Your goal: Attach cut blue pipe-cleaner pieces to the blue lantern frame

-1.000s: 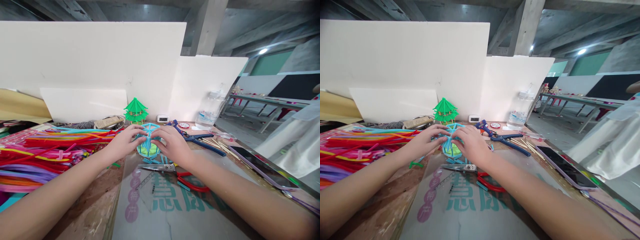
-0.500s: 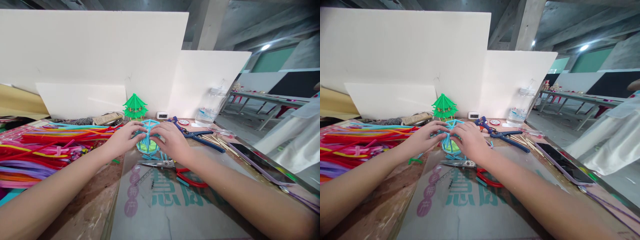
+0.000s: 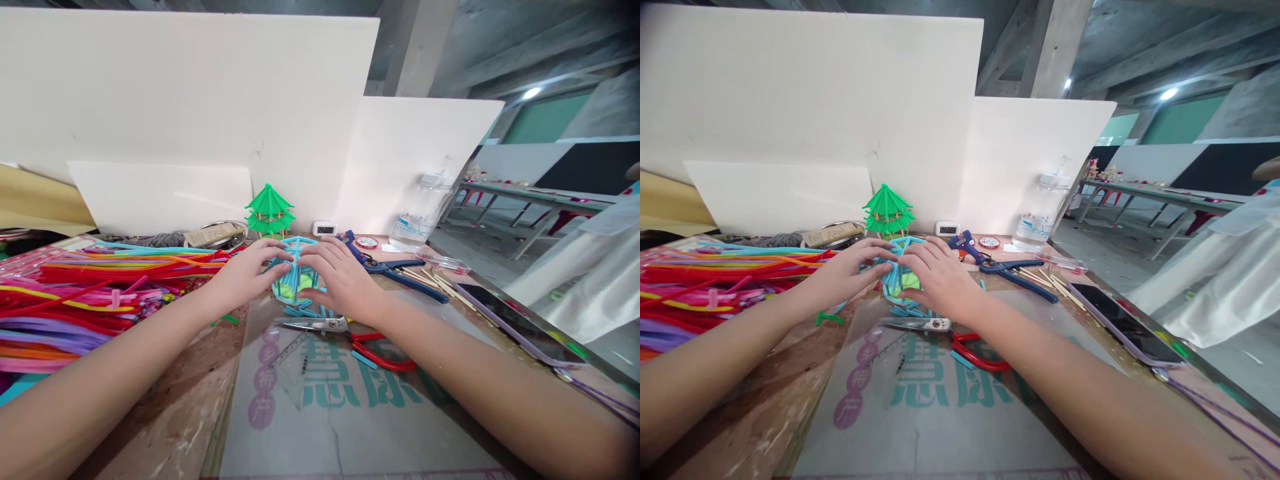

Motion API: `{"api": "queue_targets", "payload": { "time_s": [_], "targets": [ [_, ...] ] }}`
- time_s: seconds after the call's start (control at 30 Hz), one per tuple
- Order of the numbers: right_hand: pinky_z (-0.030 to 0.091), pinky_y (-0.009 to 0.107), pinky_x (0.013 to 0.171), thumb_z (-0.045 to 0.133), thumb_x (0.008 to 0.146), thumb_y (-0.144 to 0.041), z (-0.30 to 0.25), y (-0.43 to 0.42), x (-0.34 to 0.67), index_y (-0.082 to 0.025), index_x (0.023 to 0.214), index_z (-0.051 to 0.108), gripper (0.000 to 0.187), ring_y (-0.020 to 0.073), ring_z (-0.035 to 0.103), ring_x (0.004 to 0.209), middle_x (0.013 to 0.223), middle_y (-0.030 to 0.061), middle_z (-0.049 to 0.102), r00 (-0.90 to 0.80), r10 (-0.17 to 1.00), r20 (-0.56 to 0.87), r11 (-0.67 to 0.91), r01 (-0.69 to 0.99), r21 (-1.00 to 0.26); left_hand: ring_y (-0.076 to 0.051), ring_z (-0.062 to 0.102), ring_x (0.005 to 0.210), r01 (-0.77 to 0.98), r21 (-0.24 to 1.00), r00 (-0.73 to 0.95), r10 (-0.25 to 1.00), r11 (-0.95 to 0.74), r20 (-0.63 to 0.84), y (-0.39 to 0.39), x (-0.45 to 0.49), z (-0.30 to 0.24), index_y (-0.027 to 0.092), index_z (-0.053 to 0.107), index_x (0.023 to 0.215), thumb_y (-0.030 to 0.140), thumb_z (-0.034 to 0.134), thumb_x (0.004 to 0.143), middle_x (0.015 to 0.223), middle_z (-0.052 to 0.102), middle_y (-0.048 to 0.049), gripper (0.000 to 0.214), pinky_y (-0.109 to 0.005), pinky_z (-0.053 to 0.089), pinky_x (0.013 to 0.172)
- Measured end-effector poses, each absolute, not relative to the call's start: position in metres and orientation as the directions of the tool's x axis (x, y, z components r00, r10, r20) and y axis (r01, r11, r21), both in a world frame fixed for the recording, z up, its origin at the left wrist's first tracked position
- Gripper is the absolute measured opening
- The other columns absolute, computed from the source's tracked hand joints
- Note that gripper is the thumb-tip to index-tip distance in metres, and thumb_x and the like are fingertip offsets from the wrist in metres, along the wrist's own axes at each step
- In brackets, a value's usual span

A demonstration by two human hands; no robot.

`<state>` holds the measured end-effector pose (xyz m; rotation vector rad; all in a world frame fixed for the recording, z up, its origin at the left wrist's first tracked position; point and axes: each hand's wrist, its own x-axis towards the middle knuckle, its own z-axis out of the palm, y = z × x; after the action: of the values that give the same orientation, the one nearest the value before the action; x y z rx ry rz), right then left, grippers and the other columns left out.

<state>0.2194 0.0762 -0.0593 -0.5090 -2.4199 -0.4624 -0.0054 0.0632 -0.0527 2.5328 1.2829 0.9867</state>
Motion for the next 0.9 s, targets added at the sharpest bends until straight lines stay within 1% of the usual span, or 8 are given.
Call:
{"api": "queue_targets", "payload": {
  "time_s": [0.13,0.27,0.43,0.7,0.8,0.9],
  "targets": [
    [0.034,0.053,0.104,0.061,0.087,-0.035,-0.062,0.076,0.218,-0.019,0.115,0.053,0.034,0.0274,0.052,0.114,0.116,0.0135,0.062,-0.71,0.254,0.657,0.867,0.469,0.171,-0.023,0.052,0.12,0.676,0.392,0.421,0.763,-0.624,0.491,0.063,-0.005,-0.053,0.023,0.067,0.11,0.043,0.048,0.092,0.124,0.057,-0.007,0.033,-0.04,0.04,0.107],
    [0.035,0.052,0.104,0.059,0.088,-0.036,-0.063,0.077,0.218,-0.019,0.113,0.054,0.03,0.0267,0.053,0.113,0.113,0.0121,0.063,-0.706,0.252,0.662,0.868,0.468,0.168,-0.022,0.052,0.12,0.662,0.412,0.415,0.764,-0.626,0.494,0.062,-0.004,-0.052,0.023,0.068,0.108,0.045,0.051,0.09,0.124,0.057,-0.0068,0.033,-0.04,0.04,0.106],
    [0.037,0.049,0.102,0.061,0.087,-0.039,-0.064,0.077,0.217,-0.017,0.11,0.056,0.032,0.0262,0.054,0.11,0.112,0.0124,0.063,-0.685,0.268,0.678,0.872,0.472,0.133,-0.023,0.052,0.119,0.668,0.414,0.411,0.771,-0.618,0.486,0.062,-0.003,-0.052,0.023,0.068,0.107,0.049,0.054,0.087,0.122,0.058,-0.0072,0.035,-0.04,0.042,0.104],
    [0.038,0.05,0.1,0.06,0.087,-0.04,-0.066,0.076,0.215,-0.018,0.11,0.056,0.032,0.0267,0.054,0.108,0.109,0.0119,0.064,-0.666,0.288,0.689,0.876,0.473,0.091,-0.024,0.052,0.12,0.681,0.394,0.411,0.767,-0.617,0.492,0.061,-0.002,-0.053,0.024,0.068,0.107,0.05,0.054,0.087,0.123,0.058,-0.0077,0.036,-0.04,0.042,0.104],
    [0.037,0.05,0.1,0.061,0.086,-0.041,-0.061,0.076,0.216,-0.019,0.11,0.057,0.033,0.0268,0.054,0.108,0.109,0.0117,0.064,-0.687,0.278,0.672,0.878,0.465,0.111,-0.024,0.052,0.12,0.682,0.396,0.408,0.77,-0.615,0.491,0.061,-0.002,-0.052,0.024,0.068,0.107,0.049,0.054,0.087,0.123,0.058,-0.0073,0.035,-0.039,0.042,0.104],
    [0.036,0.049,0.101,0.063,0.084,-0.045,-0.055,0.077,0.219,-0.018,0.111,0.056,0.039,0.0267,0.054,0.108,0.109,0.0108,0.065,-0.708,0.252,0.66,0.885,0.445,0.14,-0.024,0.053,0.119,0.678,0.394,0.413,0.765,-0.621,0.495,0.061,-0.002,-0.052,0.023,0.068,0.107,0.049,0.054,0.087,0.123,0.058,-0.0072,0.036,-0.039,0.041,0.104]
  ]
}}
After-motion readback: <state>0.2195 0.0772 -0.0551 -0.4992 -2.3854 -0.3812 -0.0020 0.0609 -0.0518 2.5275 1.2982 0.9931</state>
